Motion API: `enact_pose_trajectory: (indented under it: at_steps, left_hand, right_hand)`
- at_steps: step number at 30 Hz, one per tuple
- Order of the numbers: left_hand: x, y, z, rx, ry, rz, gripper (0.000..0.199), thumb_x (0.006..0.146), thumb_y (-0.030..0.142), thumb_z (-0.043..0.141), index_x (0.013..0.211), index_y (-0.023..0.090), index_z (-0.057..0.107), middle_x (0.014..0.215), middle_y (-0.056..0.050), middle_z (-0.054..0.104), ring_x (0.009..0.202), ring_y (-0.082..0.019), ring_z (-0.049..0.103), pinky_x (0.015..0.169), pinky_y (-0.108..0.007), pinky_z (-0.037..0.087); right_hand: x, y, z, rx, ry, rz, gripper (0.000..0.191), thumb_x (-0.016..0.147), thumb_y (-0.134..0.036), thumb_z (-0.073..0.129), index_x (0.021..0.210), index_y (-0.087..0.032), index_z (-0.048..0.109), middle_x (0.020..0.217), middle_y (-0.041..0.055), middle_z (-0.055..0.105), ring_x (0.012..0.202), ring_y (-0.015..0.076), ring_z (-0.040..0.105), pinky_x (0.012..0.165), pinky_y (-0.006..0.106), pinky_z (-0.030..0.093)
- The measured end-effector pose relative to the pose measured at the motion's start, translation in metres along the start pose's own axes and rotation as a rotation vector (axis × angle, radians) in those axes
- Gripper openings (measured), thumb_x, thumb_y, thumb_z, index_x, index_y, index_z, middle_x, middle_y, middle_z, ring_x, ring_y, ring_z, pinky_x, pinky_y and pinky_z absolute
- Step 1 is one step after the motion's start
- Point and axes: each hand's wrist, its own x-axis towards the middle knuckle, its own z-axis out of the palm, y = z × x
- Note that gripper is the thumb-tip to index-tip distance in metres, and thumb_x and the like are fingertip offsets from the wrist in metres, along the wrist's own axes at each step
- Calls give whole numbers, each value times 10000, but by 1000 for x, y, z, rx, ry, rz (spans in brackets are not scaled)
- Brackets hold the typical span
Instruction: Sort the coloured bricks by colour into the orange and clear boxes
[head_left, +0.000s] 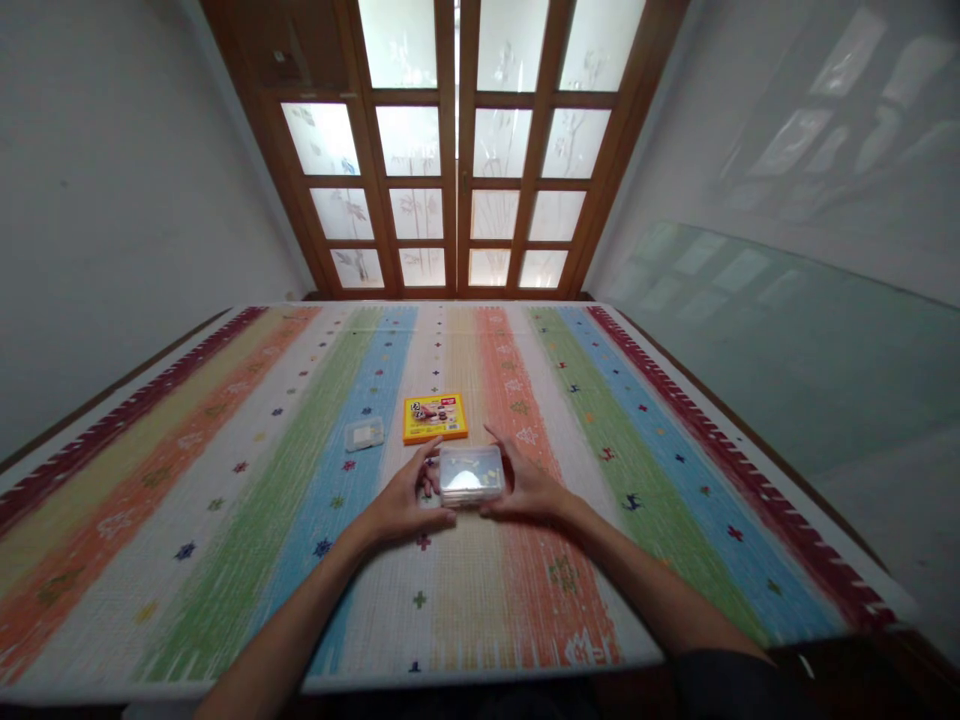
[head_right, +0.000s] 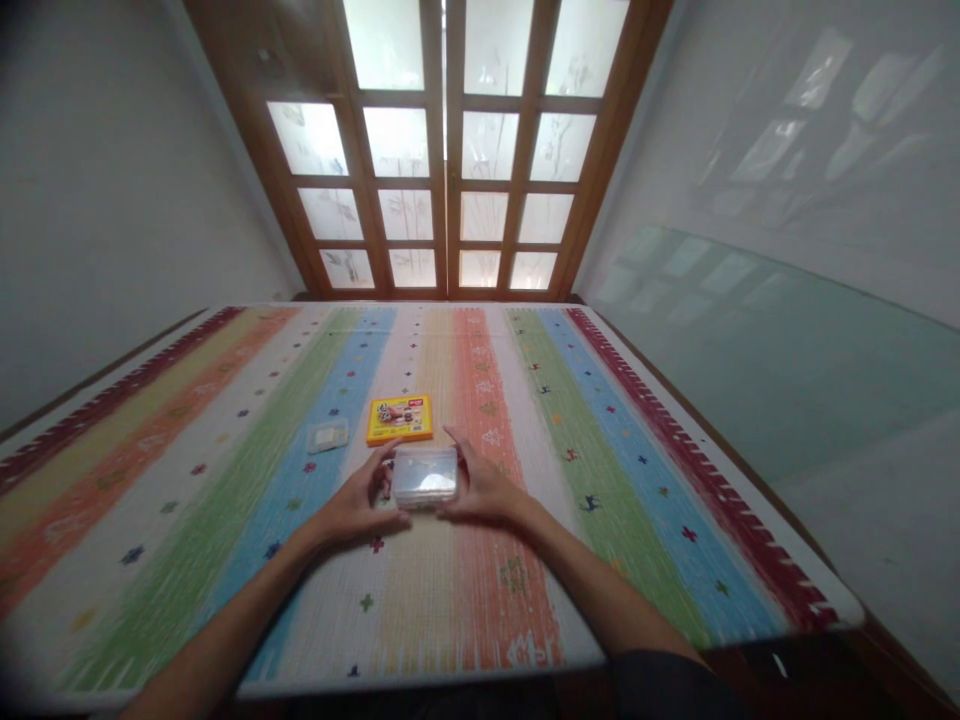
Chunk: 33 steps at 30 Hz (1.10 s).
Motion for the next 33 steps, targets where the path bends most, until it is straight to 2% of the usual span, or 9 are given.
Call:
enact_pose_trajectory:
  at_steps: [3,6,9,11,15,19,25,28,33]
  left_hand:
    - [-3,2,-24,111,-16,69,920,746,365,850,1557,269,427,1132,-65,697,797,-184,630,736,-357,548]
    - [-5,-2,-59,349,203,163,602,853,380,721,1418,251,558,1310,-127,683,1026,-267,666,903,-455,564]
    - [-5,-14,-96,577,422,156,553,845,422,696,1353,227,596,1373,-161,668,1263,-369,606,1104,-595,469]
    - [-6,-25,-114,633,445,101,638,759,459,734,1328,198,609,1398,-188,659,1330,-415,575,1169,-642,402]
    - [-10,-41,-132,557,386,-54,599,726,524,750,1223,198,676,1249,-157,748,1165,-376,703,1064,-574,536]
    - [-8,-41,-135,537,422,-45,518,786,632,708,1081,206,714,1064,-143,796,969,-346,768,938,-546,610]
    - [8,-17,-128,519,554,115,496,787,639,744,1052,220,722,1064,-115,801,980,-317,780,961,-520,624]
    - [15,7,-107,472,585,282,441,836,559,755,1096,204,722,1082,-103,803,976,-280,787,934,-472,650]
    - [20,40,-59,392,397,528,342,897,384,777,1180,204,709,1128,-99,807,1042,-244,784,962,-408,646]
  right_hand:
    - [-1,0,1,-13,-4,19,1352,606,-289,972,1689,-236,165,1247,111,684,1091,296,696,1001,491,559]
    - [-2,0,1,-35,1,42,1335,616,-289,959,1691,-234,169,1208,99,695,1072,300,694,1006,509,556]
    - [-1,-1,1,-35,-6,49,1348,604,-273,961,1696,-256,170,1206,99,699,1070,307,697,1011,512,560]
    - [0,-2,0,-19,-18,34,1366,597,-258,961,1701,-265,157,1261,116,689,1104,314,693,1027,504,557]
    - [1,-3,-2,-4,-42,3,1401,584,-264,973,1709,-282,139,1381,132,652,1193,333,673,1078,502,531]
    - [-1,-4,-3,-5,-45,21,1418,574,-316,990,1711,-262,144,1437,152,621,1258,354,641,1123,523,492]
    - [-3,-1,-3,18,-39,40,1326,627,-467,978,1691,-251,217,1444,164,597,1272,350,619,1138,538,466]
    - [-1,2,-3,28,-16,35,1208,682,-542,939,1655,-231,294,1463,181,572,1272,343,615,1130,544,464]
    - [0,3,-3,32,1,-15,999,744,-600,880,1552,-217,434,1442,173,594,1278,339,607,1114,543,467]
